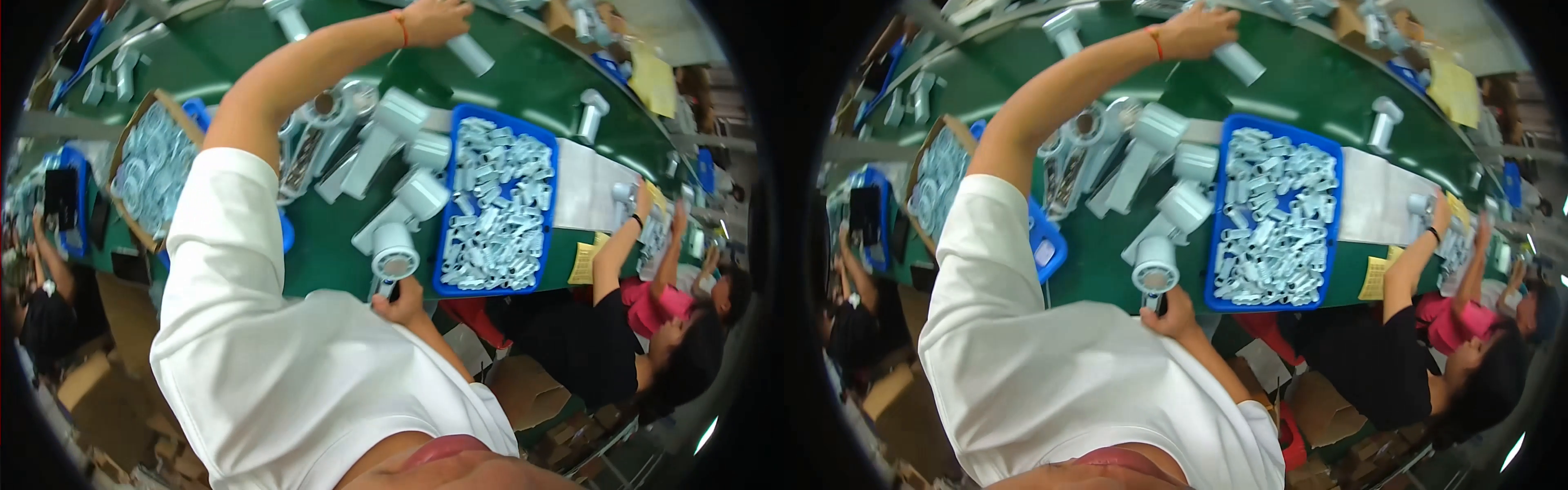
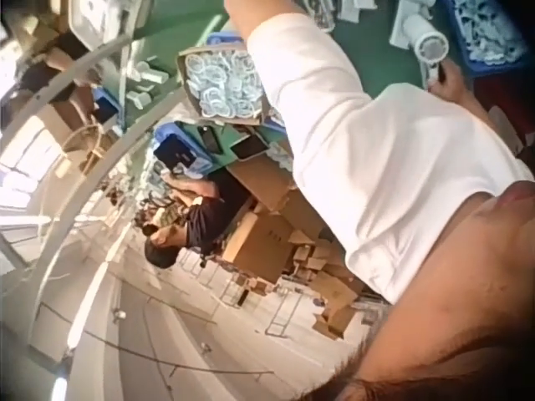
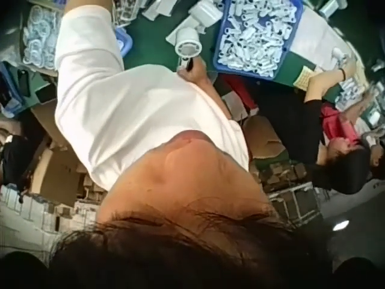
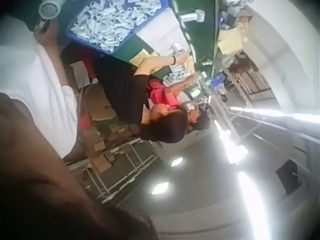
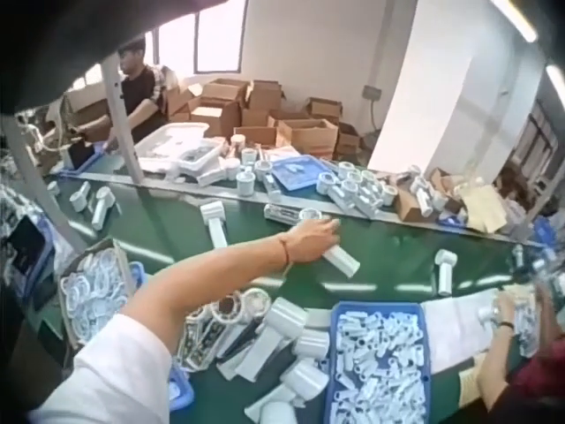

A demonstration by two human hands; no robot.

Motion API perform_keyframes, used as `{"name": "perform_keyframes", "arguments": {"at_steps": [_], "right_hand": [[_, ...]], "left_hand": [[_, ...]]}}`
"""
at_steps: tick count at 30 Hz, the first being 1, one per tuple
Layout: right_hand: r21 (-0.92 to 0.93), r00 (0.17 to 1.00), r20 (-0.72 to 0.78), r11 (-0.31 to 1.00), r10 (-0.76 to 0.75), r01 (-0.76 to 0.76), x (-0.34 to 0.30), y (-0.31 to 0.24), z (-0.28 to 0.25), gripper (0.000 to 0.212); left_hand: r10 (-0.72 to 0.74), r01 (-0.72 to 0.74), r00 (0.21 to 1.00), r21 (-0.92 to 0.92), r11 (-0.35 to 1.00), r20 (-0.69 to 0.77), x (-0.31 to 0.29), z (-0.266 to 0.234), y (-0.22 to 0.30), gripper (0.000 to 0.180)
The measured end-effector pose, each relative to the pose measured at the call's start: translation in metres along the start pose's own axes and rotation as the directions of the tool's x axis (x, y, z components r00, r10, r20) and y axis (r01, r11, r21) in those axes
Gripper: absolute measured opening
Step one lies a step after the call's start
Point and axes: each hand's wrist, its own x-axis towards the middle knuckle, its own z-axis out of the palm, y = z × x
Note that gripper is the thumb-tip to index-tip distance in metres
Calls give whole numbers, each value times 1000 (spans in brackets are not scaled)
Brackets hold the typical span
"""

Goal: Assembling plastic handheld fan components on a factory production line.

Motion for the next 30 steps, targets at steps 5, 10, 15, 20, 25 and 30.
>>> {"name": "perform_keyframes", "arguments": {"at_steps": [5,10,15,20,25,30], "right_hand": [[80,998,-43,996,-39,42,6,-2,2,56],[122,1000,-28,993,-6,9,5,1,6,57],[150,999,43,989,-20,13,3,3,2,56],[612,959,266,751,97,-246,21,-39,-7,63],[745,955,265,601,129,-288,31,-66,0,67],[573,912,357,723,204,-386,25,-73,-13,56]], "left_hand": [[-202,145,941,-215,966,-271,-151,-103,-55,32],[-201,183,979,-256,949,-45,-286,-123,8,26],[-237,256,960,-120,959,149,-323,-132,76,44],[-528,450,831,-347,823,-175,-341,-144,106,51],[-420,389,778,-883,-261,467,-312,-170,253,96],[-447,380,805,-918,-115,390,-312,-151,269,99]]}}
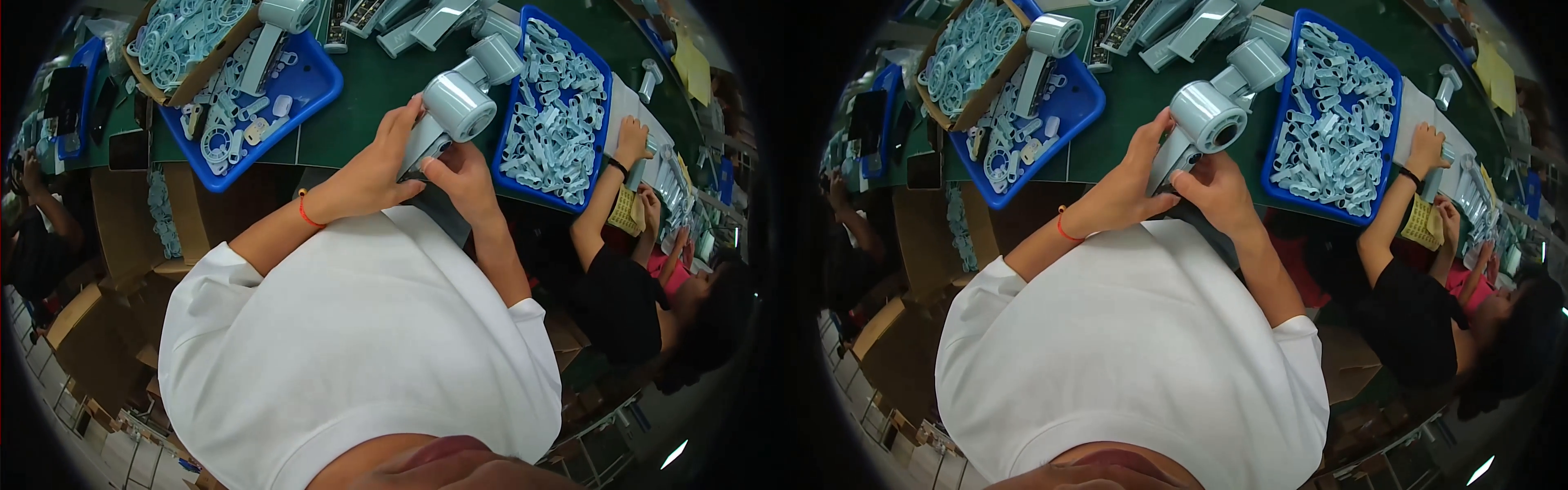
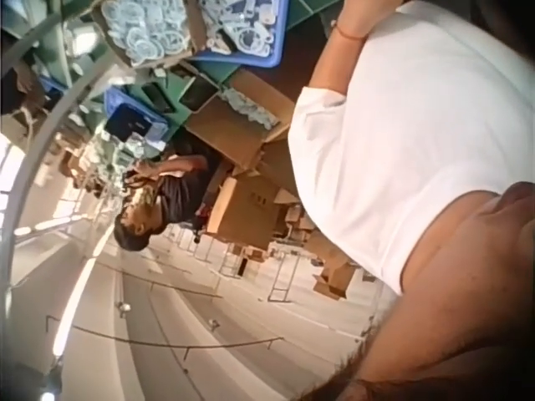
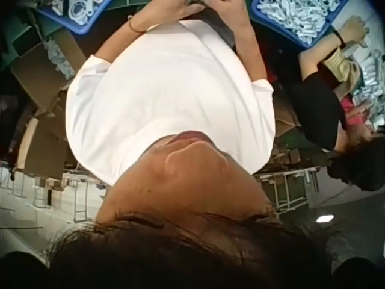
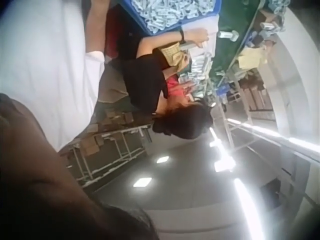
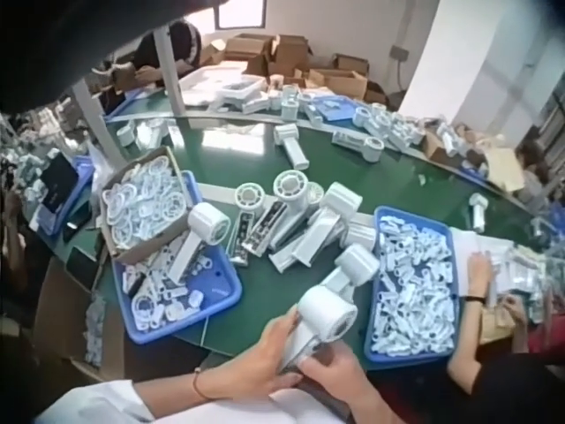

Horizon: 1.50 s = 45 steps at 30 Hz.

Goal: Assembling plastic handheld fan components on a factory production line.

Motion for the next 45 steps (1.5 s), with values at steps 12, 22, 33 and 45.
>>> {"name": "perform_keyframes", "arguments": {"at_steps": [12,22,33,45], "right_hand": [[-167,996,-91,986,-19,3,-5,18,10,53],[-368,982,-185,924,36,-103,1,23,3,48],[-69,960,-210,983,-183,172,5,30,21,67],[-171,642,-272,692,-717,701,15,23,42,12]], "left_hand": [[-67,61,997,117,991,47,-10,-2,3,93],[-83,80,996,108,991,30,-9,5,1,87],[123,-122,992,5,992,-25,-5,13,-9,83],[142,-109,965,155,982,-220,-36,2,-53,22]]}}
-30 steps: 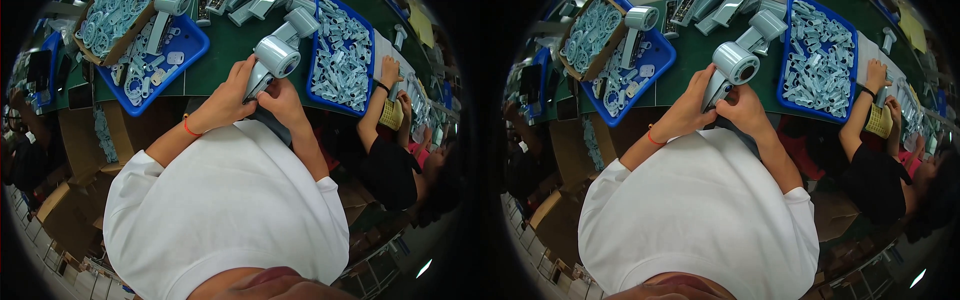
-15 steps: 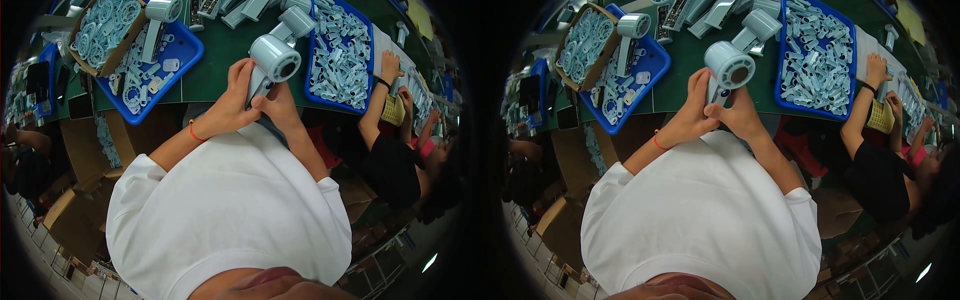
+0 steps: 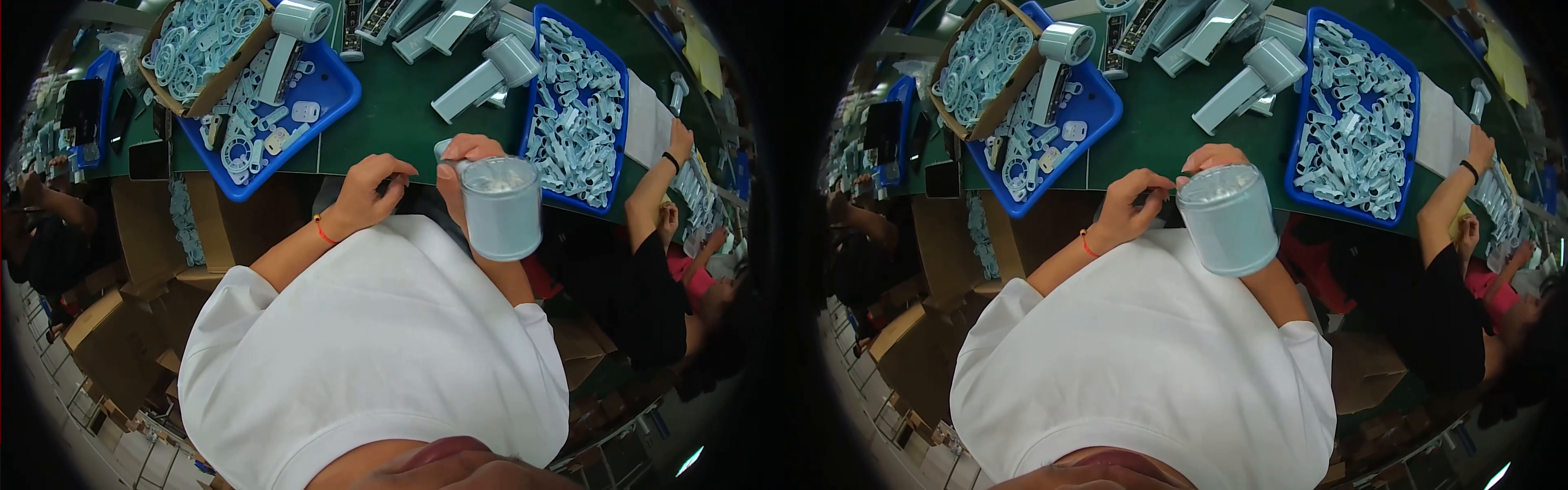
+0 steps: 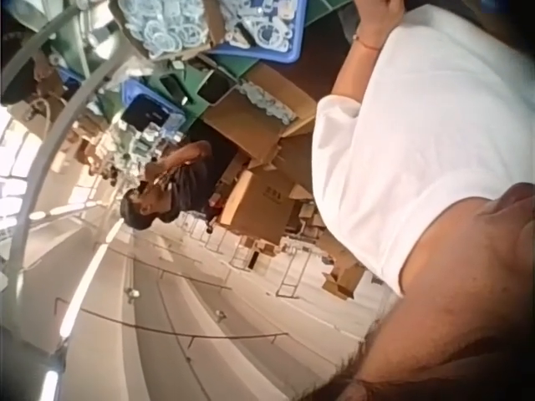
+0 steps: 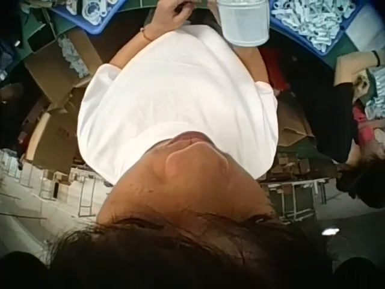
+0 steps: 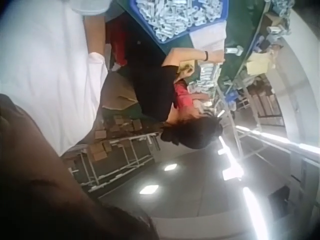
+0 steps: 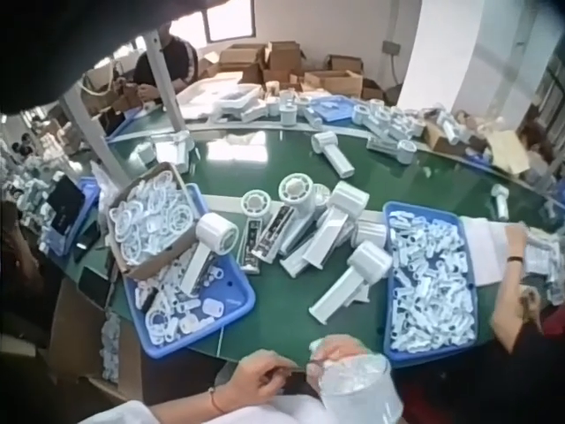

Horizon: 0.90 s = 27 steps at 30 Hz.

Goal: Assembling plastic handheld fan components on a factory production line.

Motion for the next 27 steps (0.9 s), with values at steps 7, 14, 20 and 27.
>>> {"name": "perform_keyframes", "arguments": {"at_steps": [7,14,20,27], "right_hand": [[-646,955,295,739,10,192,-22,43,-41,15],[-708,911,393,674,126,212,-3,27,-21,51],[-837,817,470,463,333,292,-8,7,-52,63],[-771,860,394,626,324,118,-19,13,-60,55]], "left_hand": [[510,-525,839,36,850,189,-3,9,21,26],[749,-707,657,416,572,85,14,-1,65,25],[202,-283,959,748,600,200,23,-13,31,49],[79,-234,970,803,548,229,33,-11,42,50]]}}
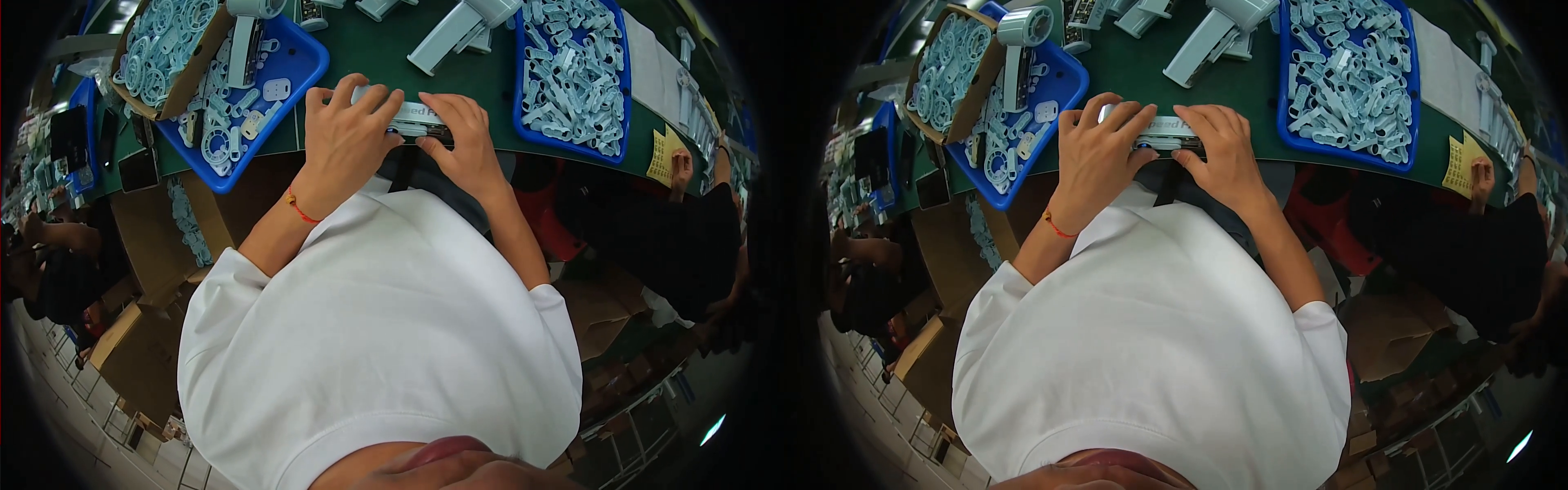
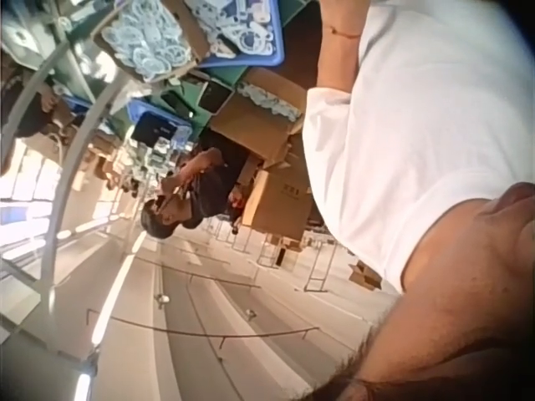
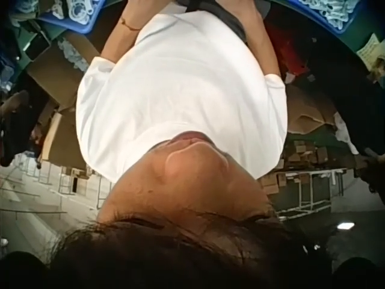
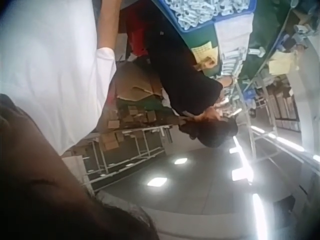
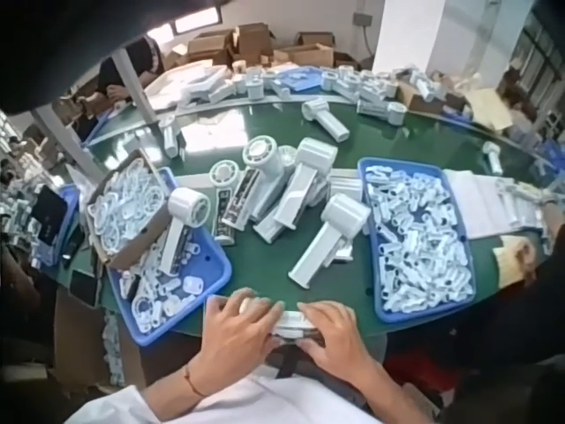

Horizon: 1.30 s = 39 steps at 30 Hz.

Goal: Assembling plastic handheld fan components on a factory production line.

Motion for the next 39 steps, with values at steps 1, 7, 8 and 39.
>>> {"name": "perform_keyframes", "arguments": {"at_steps": [1,7,8,39], "right_hand": [[4,1000,1,1000,1,-1,0,-2,0,55],[-58,989,-93,993,-112,107,-6,2,18,49],[-36,984,-101,989,-145,142,-7,4,19,49],[-13,901,-385,978,-199,210,16,12,-51,17]], "left_hand": [[-1,1,1000,2,1000,3,-1,2,2,50],[39,-39,998,-4,999,-49,-6,8,5,51],[33,-34,999,-7,999,-43,-8,11,3,51],[-404,394,913,148,907,49,-31,-73,-109,45]]}}
